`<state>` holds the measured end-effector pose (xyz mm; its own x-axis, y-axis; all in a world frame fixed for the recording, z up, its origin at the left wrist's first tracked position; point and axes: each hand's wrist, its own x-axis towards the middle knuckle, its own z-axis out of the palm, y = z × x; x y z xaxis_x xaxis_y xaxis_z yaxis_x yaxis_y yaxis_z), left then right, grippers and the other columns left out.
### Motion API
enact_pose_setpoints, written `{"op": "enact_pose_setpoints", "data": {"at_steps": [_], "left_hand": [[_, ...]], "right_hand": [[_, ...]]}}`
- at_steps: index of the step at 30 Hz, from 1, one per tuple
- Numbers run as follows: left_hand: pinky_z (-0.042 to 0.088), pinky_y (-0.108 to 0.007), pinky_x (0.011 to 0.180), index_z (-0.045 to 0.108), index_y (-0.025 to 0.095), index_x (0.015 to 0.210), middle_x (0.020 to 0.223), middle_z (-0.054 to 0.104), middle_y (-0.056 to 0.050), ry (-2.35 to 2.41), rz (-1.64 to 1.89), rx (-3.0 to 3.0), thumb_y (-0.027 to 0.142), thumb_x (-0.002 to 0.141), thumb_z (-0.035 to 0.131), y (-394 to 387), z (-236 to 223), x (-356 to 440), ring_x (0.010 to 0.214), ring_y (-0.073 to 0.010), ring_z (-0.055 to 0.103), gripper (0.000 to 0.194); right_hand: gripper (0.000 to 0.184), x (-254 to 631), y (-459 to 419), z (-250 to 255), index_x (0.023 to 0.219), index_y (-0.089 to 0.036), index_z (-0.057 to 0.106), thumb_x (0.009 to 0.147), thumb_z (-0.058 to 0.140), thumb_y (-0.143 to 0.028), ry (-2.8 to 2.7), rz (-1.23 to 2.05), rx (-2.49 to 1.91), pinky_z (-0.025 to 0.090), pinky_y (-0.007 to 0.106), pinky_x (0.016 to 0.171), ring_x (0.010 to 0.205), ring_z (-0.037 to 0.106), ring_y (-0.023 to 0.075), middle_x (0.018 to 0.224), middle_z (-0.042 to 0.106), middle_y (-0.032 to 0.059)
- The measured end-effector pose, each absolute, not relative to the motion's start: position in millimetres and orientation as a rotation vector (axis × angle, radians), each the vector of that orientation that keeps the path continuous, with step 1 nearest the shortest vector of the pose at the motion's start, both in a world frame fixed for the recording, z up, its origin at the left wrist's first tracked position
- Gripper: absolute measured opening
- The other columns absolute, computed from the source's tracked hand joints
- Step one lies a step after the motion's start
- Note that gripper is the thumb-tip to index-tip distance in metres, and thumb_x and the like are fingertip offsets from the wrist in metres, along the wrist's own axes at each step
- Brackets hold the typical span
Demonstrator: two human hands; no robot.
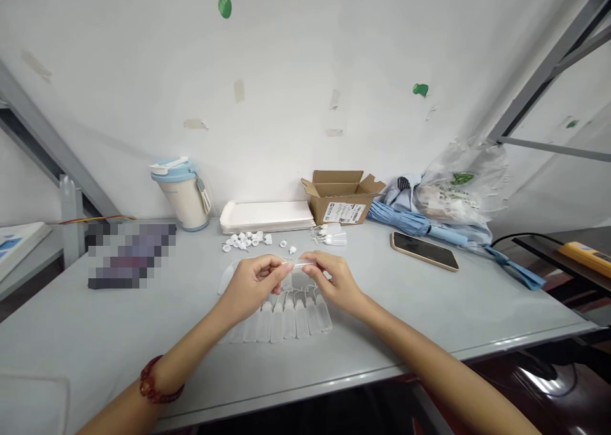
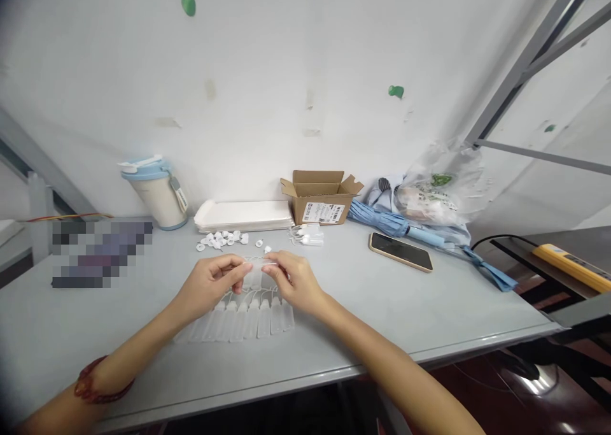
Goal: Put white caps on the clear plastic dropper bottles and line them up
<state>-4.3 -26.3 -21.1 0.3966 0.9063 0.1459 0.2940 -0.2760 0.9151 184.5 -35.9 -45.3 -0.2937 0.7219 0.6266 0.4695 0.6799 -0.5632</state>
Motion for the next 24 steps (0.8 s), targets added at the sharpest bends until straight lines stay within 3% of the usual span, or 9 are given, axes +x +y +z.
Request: {"op": "enact_pose_setpoints", "data": {"at_steps": [4, 8, 11, 19, 24], "left_hand": [[0.046, -0.022, 0.059, 0.051, 0.016, 0.051, 0.047, 0.051, 0.002, 0.995, 0.831, 1.735, 0.047, 0.087, 0.044, -22.5, -21.9, -4.1, 0.055, -0.0123, 0.057, 0.047], [0.041, -0.022, 0.047, 0.058, 0.014, 0.062, 0.049, 0.052, 0.002, 1.009, 0.728, 1.61, 0.052, 0.086, 0.043, -23.2, -21.7, -2.6, 0.044, -0.0108, 0.051, 0.047], [0.04, -0.022, 0.046, 0.058, 0.014, 0.061, 0.046, 0.049, 0.003, 1.019, 0.754, 1.597, 0.053, 0.085, 0.043, -25.3, -21.9, -1.8, 0.042, -0.0102, 0.049, 0.048], [0.044, -0.023, 0.055, 0.046, 0.018, 0.051, 0.045, 0.045, 0.003, 1.005, 0.831, 1.797, 0.046, 0.085, 0.044, -30.0, -21.8, -0.8, 0.05, -0.0118, 0.051, 0.044], [0.04, -0.021, 0.05, 0.05, 0.018, 0.058, 0.054, 0.053, 0.002, 1.008, 0.82, 1.931, 0.039, 0.087, 0.045, -31.9, -23.8, 0.2, 0.05, -0.0107, 0.052, 0.036]], "right_hand": [[0.019, 185.0, -33.2, -50.9, 0.102, -0.014, 0.057, 0.092, 0.045, -0.025, -1.978, 0.132, -0.84, 0.04, 0.024, 0.056, 0.059, 0.046, 0.0124, 0.069, 0.051, 0.0016], [0.02, 185.7, -31.3, -54.7, 0.109, -0.016, 0.052, 0.092, 0.045, -0.021, -1.998, 0.022, -0.778, 0.043, 0.024, 0.057, 0.064, 0.049, 0.0136, 0.077, 0.053, 0.0045], [0.02, 185.1, -31.4, -55.4, 0.111, -0.016, 0.051, 0.093, 0.042, -0.021, -2.001, -0.01, -0.773, 0.043, 0.025, 0.057, 0.064, 0.05, 0.0144, 0.076, 0.054, 0.0047], [0.024, 184.4, -35.2, -51.5, 0.102, -0.017, 0.054, 0.095, 0.032, -0.022, -2.009, 0.072, -0.881, 0.043, 0.025, 0.059, 0.063, 0.051, 0.0145, 0.073, 0.055, 0.0042], [0.027, 184.9, -36.4, -46.4, 0.091, -0.017, 0.058, 0.095, 0.033, -0.026, -1.963, 0.251, -0.954, 0.041, 0.024, 0.059, 0.059, 0.049, 0.0129, 0.068, 0.055, 0.0028]]}}
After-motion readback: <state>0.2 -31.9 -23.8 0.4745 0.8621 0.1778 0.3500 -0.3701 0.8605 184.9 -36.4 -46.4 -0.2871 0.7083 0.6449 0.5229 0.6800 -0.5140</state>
